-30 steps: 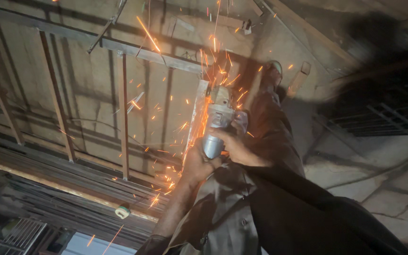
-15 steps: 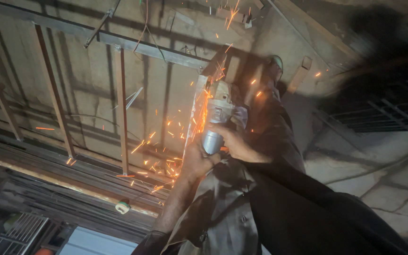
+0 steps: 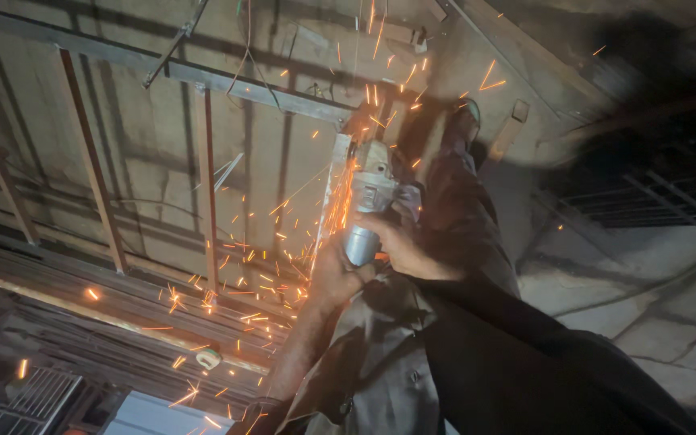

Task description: The person uses an angle grinder to grind the welded joints of a metal frame, producing sparks as they work along the frame's corners. They reposition the grinder and steady the frame with the other hand while grinding different joints.

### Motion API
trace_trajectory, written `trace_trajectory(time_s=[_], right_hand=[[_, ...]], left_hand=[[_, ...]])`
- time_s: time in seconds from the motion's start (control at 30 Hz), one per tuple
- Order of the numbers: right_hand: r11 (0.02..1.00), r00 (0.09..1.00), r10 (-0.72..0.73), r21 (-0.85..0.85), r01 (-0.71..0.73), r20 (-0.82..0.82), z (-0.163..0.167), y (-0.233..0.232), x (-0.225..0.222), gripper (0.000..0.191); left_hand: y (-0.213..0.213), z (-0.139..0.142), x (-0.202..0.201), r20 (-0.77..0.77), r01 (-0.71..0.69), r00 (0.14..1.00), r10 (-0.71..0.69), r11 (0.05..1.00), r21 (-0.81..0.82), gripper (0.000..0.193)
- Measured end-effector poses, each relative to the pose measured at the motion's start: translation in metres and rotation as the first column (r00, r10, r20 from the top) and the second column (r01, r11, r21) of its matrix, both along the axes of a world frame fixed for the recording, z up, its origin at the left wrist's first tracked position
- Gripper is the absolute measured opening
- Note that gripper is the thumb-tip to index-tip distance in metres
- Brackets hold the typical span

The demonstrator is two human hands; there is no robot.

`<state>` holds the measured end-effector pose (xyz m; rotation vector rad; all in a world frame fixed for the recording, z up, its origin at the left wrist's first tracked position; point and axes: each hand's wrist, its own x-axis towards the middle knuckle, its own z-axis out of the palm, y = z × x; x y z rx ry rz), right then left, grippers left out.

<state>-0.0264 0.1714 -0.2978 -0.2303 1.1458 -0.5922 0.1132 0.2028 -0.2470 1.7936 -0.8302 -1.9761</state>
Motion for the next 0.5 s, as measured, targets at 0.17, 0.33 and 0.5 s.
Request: trace_trajectory(time_s=[0.17, 0.33, 0.5], right_hand=[[0.992, 0.999, -0.011, 0.129, 0.017, -0.046, 0.008, -0.011, 0.007, 0.047], [0.524, 0.857, 0.307, -0.678, -0.516, -0.415, -0.006, -0.002, -0.008, 0.043], [0.963, 0.998, 0.019, 0.270, 0.000, -0.065, -0.005, 0.010, -0.001, 0.026]], left_hand=[[-0.004, 0.007, -0.002, -0.050, -0.221, 0.969, 0.241, 0.942, 0.254, 0.058], [-0.003, -0.001, 0.000, 0.375, 0.260, 0.862, -0.340, 0.933, 0.247, 0.052], [0.015, -0.007, -0.001, 0.078, 0.077, 0.995, -0.064, 0.983, -0.166, 0.058]])
